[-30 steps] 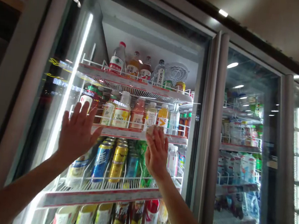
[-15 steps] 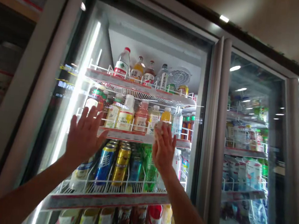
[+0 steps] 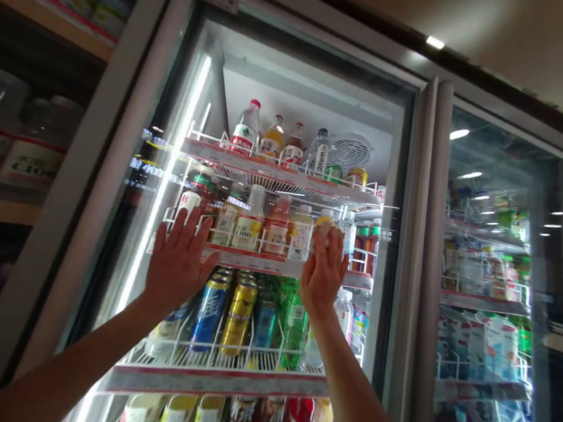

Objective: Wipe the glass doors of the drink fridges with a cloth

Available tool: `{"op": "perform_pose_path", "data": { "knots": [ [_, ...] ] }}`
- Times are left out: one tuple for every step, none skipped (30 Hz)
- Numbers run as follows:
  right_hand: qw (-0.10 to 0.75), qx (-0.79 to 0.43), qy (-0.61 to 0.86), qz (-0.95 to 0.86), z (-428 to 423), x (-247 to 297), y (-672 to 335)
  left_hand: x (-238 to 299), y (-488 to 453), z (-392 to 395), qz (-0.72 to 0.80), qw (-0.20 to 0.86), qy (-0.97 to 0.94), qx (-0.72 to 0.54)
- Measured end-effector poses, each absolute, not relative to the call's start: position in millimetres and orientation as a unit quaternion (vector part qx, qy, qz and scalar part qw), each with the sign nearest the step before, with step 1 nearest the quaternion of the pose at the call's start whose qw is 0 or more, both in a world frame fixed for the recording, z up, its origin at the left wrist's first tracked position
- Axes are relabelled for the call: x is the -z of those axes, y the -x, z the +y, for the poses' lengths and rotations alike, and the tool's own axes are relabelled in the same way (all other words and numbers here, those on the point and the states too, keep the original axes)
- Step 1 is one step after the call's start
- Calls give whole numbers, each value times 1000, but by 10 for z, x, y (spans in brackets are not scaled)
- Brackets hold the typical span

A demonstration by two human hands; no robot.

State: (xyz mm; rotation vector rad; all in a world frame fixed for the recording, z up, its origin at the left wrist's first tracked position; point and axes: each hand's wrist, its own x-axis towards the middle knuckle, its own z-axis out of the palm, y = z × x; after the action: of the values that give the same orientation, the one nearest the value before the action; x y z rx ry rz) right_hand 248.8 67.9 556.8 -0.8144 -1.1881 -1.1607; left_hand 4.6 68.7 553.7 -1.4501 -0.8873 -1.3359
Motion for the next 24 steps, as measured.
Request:
{"op": "perform_pose_path", "data": {
  "knots": [
    [619,497,357,-493,690,-5582,-2499,-5534,-46,687,-363,470,592,544],
    [620,495,358,-492,689,-5569,-2481,-5532,-45,686,-363,470,592,544],
    [604,496,355,-512,678,-5529,-2439,-5531,-43,685,-362,472,592,544],
    [573,501,346,-548,658,-5471,-2386,-5530,-42,683,-363,472,591,544],
    [533,508,331,-590,636,-5407,-2340,-5530,-39,681,-363,473,591,543],
    [493,515,316,-626,616,-5352,-2315,-5530,-37,679,-363,473,590,544],
    [468,520,305,-646,604,-5317,-2322,-5530,-35,677,-362,473,590,544],
    [465,524,303,-646,603,-5311,-2364,-5531,-34,676,-362,472,591,544],
    [487,524,311,-626,615,-5334,-2432,-5531,-35,676,-362,471,592,544],
    [528,520,325,-588,637,-5380,-2513,-5530,-36,676,-362,471,592,544],
    [573,513,338,-542,665,-5439,-2585,-5530,-39,677,-361,472,592,545],
    [611,505,347,-501,693,-5496,-2632,-5530,-43,678,-360,473,591,545],
    [636,498,352,-473,715,-5539,-2640,-5530,-47,679,-361,474,590,545],
    [646,494,353,-462,726,-5559,-2605,-5531,-51,679,-362,474,589,545],
    [639,494,352,-474,724,-5554,-2534,-5532,-54,678,-363,474,588,545],
    [614,498,347,-504,710,-5528,-2441,-5532,-55,675,-365,473,588,546],
    [578,505,337,-545,690,-5492,-2345,-5532,-55,671,-366,472,588,546],
    [538,513,326,-584,669,-5461,-2264,-5531,-52,666,-367,471,588,546],
    [506,520,315,-612,652,-5445,-2211,-5528,-48,662,-366,471,589,545],
    [490,526,310,-622,645,-5453,-2193,-5525,-43,657,-366,471,591,543],
    [498,527,315,-612,649,-5486,-2208,-5520,-38,654,-366,470,594,540],
    [525,523,329,-586,663,-5537,-2244,-5515,-33,652,-366,470,597,537],
    [559,513,346,-551,684,-5595,-2285,-5510,-29,652,-366,470,599,535],
    [588,503,361,-520,704,-5644,-2318,-5505,-27,653,-365,470,600,535]
  ]
}}
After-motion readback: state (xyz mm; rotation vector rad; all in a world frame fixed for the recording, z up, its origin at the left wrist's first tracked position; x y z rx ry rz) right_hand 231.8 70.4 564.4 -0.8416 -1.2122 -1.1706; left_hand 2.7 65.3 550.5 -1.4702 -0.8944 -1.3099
